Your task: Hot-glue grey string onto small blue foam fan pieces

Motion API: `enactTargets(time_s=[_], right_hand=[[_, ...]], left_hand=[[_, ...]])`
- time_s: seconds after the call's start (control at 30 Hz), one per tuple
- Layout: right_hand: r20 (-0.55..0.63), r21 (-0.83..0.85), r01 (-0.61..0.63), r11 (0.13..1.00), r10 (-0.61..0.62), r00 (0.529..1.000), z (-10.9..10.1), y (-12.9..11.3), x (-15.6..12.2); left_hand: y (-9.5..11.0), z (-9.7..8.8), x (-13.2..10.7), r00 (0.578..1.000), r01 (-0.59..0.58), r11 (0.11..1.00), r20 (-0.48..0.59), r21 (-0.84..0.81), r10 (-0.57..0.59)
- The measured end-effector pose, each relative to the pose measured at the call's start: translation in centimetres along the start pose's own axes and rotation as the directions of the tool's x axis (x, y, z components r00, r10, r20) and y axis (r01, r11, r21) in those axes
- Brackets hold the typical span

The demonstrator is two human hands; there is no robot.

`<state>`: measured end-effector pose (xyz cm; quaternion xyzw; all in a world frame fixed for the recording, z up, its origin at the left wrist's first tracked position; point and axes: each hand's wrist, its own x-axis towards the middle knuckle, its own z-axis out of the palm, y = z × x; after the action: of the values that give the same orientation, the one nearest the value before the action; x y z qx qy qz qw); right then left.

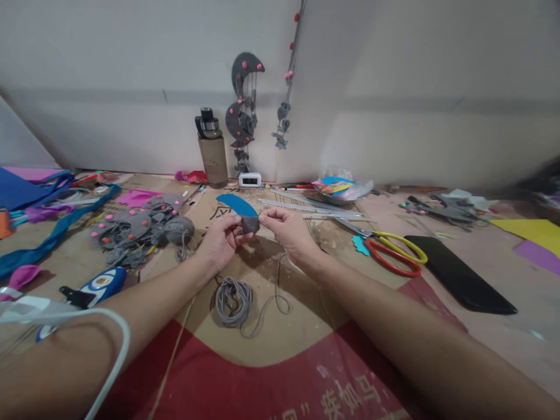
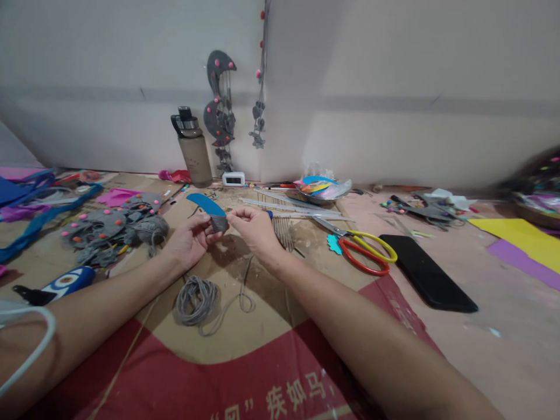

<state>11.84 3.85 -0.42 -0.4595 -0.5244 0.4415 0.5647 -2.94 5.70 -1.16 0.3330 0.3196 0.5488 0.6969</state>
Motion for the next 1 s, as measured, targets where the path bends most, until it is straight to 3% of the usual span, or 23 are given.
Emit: enactTargets(time_s=[0.37, 0.77, 1.0], right_hand=[[-0.032, 0.03, -0.077, 0.997, 0.078, 0.996, -0.05, -0.07, -0.03], [-0.057, 0.056, -0.088, 0.995, 0.091, 0.994, -0.3, 0.26, 0.42], [-0.06, 0.05, -0.073, 0.996, 0.076, 0.995, 0.3, 0.69, 0.3]], left_hand=[[0.29, -0.31, 0.27, 0.993, 0.104, 0.995, 0.049, -0.005, -0.103], [0.25, 0.24, -0.08, 0.999, 0.006, 0.999, 0.048, 0.04, -0.008], [0.29, -0.07, 0.15, 1.0, 0.012, 0.997, 0.026, 0.074, -0.014]])
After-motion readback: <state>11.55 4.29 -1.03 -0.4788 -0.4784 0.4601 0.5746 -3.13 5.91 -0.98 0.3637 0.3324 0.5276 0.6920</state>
